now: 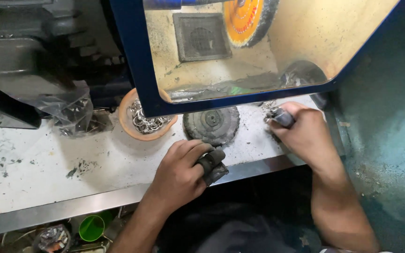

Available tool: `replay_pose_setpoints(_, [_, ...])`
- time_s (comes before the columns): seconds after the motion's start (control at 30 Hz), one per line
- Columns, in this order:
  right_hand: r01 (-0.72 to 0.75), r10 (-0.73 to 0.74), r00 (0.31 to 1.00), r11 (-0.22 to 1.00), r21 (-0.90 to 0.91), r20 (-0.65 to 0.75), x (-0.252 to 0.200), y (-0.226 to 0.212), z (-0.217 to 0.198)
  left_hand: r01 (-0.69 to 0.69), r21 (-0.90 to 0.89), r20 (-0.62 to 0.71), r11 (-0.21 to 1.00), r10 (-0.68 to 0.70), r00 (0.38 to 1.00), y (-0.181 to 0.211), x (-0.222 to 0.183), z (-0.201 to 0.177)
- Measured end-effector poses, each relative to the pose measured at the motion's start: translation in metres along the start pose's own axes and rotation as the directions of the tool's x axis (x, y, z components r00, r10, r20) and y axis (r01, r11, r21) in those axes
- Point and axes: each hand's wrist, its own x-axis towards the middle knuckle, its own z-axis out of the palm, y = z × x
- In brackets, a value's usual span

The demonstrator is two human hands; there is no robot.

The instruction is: Polishing small jewelry components using a handheld rotary tool at a workbench.

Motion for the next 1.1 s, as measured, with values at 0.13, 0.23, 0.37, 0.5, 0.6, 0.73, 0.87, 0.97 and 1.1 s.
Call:
replay_pose_setpoints(0.13, [0.114,-0.138,0.97,0.985,0.127,0.2,-0.007,-0.049,0.0,-0.002,-0.037,0.002,0.999,0.002,1.0,0.001,0.0,-0.005])
replay_pose_setpoints(0.23, [0.239,-0.266,0.924,0.962,0.13,0.275,-0.004,-0.065,0.005,0.022,-0.037,0.0,0.999,-0.022,1.0,0.003,0.0,-0.007])
replay_pose_setpoints(0.37, [0.266,-0.29,0.924,0.956,0.126,0.249,0.001,-0.066,0.016,0.061,-0.05,0.025,0.997,-0.06,0.998,0.003,0.001,-0.01])
replay_pose_setpoints(0.5, [0.459,-0.46,0.887,0.888,0.034,0.047,0.009,-0.053,0.031,0.099,-0.042,0.009,0.994,-0.099,0.995,0.006,0.008,-0.013])
replay_pose_setpoints(0.6, [0.435,-0.434,0.9,0.895,-0.098,0.029,0.011,-0.041,0.04,0.226,0.111,0.009,0.968,-0.228,0.974,0.007,0.007,-0.004])
replay_pose_setpoints(0.73, [0.46,-0.467,0.884,0.877,-0.138,-0.021,0.012,-0.031,0.048,0.303,0.317,0.061,0.899,-0.338,0.939,0.013,0.026,0.019])
replay_pose_setpoints(0.87, [0.439,-0.452,0.891,0.883,-0.166,-0.042,0.01,-0.031,0.048,0.322,0.349,0.02,0.88,-0.351,0.936,0.008,0.04,0.032])
replay_pose_setpoints(0.97, [0.424,-0.432,0.901,0.897,-0.121,-0.045,0.005,-0.037,0.041,0.32,0.297,-0.042,0.9,-0.323,0.946,0.004,0.041,0.037])
replay_pose_setpoints(1.1, [0.394,-0.396,0.918,0.916,-0.073,-0.01,0.004,-0.041,0.034,0.317,0.24,-0.035,0.918,-0.318,0.947,0.004,0.039,0.035])
